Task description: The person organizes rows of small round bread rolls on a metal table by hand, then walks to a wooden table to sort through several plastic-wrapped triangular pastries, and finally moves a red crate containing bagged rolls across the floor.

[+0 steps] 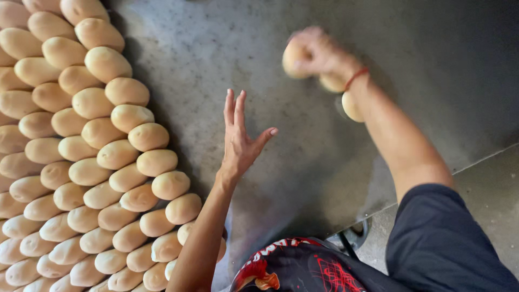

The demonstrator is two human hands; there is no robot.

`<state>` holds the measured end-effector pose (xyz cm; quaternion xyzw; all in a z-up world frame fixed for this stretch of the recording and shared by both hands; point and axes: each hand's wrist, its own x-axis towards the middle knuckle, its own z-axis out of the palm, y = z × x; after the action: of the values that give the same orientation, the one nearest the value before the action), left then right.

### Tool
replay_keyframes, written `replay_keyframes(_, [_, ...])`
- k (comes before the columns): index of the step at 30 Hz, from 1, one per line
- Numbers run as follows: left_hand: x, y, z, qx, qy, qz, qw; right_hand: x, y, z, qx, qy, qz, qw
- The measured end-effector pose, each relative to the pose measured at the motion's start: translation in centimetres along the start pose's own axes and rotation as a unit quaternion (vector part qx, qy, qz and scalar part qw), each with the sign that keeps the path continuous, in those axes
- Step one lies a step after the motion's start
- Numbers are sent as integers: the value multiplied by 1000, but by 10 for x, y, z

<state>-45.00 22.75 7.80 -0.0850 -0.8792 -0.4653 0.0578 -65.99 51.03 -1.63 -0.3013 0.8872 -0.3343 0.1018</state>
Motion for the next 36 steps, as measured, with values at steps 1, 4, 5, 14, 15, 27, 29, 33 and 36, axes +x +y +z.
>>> replay_keyframes(1, [6, -6, 7, -4, -11, -31, 999, -15, -22, 9, 33, -33, -6, 999])
replay_keyframes(4, [-6, -16, 22, 45, -67, -139, 987, -58, -57, -5, 51, 69, -13, 996])
replay_keyframes(5, [-17, -16, 24, 45, -73, -151, 985, -84, -62, -19, 37, 104, 29, 993])
replay_keyframes(14, [-34, 9, 76, 147, -86, -105, 980, -189, -14, 2, -66, 74, 253, 962])
replay_keyframes(15, [-35, 12, 88, 153, -85, -101, 979, -181, 0, 7, -73, 116, 245, 960])
replay_keyframes(27, [-107, 6, 46, 197, -84, -98, 972, -115, -93, 31, -81, -136, 143, 977])
replay_keyframes(29, [-134, 9, 32, 191, -79, -154, 966, -143, -124, 48, -46, -130, 176, 975])
replay_keyframes(33, [-180, 7, 16, 111, -70, -161, 978, -197, -171, 81, -47, -91, 220, 970])
replay_keyframes(36, [-226, 8, 11, 89, -66, -145, 983, -253, -202, 108, -14, -29, 309, 950])
